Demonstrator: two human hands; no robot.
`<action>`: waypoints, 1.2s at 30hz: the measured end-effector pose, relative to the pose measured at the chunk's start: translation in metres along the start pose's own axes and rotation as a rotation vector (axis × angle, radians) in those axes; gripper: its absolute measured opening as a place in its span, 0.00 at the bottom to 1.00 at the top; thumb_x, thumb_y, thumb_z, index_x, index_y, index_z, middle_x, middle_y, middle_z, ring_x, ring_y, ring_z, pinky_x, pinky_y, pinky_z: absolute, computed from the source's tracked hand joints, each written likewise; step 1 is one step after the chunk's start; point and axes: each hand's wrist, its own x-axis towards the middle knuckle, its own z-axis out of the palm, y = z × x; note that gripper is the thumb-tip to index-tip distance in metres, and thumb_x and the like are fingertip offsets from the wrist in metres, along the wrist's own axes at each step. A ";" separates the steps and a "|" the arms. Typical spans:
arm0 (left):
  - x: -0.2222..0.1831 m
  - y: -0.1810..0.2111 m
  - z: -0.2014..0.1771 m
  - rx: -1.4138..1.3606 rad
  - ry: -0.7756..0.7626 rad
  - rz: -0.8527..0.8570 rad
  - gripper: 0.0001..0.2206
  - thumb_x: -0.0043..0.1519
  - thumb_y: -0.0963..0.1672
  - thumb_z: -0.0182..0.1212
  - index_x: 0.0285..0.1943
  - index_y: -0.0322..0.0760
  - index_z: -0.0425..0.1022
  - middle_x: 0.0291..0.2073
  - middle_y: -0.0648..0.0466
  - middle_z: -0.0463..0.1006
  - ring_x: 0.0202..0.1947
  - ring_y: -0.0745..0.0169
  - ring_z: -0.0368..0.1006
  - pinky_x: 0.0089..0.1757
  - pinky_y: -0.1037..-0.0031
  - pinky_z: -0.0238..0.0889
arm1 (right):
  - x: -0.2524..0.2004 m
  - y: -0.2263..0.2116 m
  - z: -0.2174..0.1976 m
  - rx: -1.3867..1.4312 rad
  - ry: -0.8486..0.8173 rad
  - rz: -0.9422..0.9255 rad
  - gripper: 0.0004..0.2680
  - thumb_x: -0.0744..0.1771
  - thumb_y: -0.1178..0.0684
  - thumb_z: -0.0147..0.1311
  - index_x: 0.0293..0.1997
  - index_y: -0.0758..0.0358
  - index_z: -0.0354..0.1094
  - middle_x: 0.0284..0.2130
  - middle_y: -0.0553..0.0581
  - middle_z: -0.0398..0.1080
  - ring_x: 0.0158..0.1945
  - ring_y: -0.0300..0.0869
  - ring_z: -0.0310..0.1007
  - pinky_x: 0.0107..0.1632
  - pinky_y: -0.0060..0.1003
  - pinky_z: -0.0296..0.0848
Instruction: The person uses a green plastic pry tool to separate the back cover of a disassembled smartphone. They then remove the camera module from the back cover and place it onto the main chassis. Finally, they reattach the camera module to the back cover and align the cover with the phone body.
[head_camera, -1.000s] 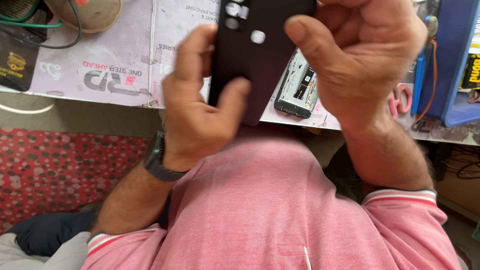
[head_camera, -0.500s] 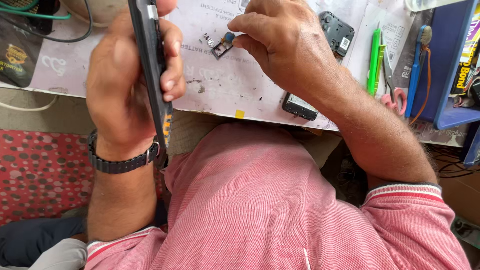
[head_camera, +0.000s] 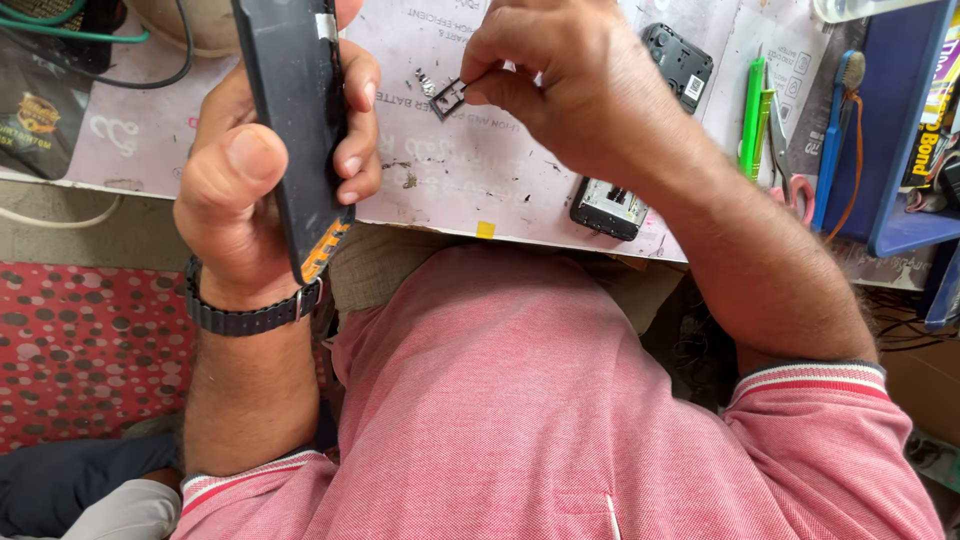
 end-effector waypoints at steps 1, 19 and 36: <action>-0.001 0.001 0.001 0.009 0.007 -0.003 0.42 0.65 0.53 0.68 0.79 0.19 0.54 0.48 0.45 0.66 0.33 0.67 0.62 0.35 0.75 0.60 | -0.002 0.001 -0.002 0.060 -0.007 0.047 0.05 0.69 0.63 0.67 0.45 0.67 0.74 0.37 0.55 0.74 0.40 0.42 0.76 0.42 0.37 0.73; -0.009 0.000 -0.018 0.200 0.006 -0.174 0.48 0.58 0.55 0.72 0.81 0.34 0.47 0.50 0.46 0.69 0.31 0.64 0.64 0.35 0.71 0.60 | -0.139 0.059 -0.077 0.178 0.260 0.406 0.05 0.70 0.65 0.62 0.49 0.66 0.75 0.40 0.54 0.76 0.45 0.35 0.76 0.48 0.30 0.77; 0.006 -0.002 -0.068 0.064 -0.190 -0.219 0.56 0.41 0.51 0.85 0.77 0.34 0.52 0.57 0.46 0.69 0.37 0.55 0.71 0.34 0.63 0.66 | -0.137 0.063 -0.072 0.067 0.214 0.352 0.05 0.70 0.65 0.64 0.49 0.67 0.75 0.39 0.56 0.76 0.42 0.39 0.74 0.46 0.32 0.72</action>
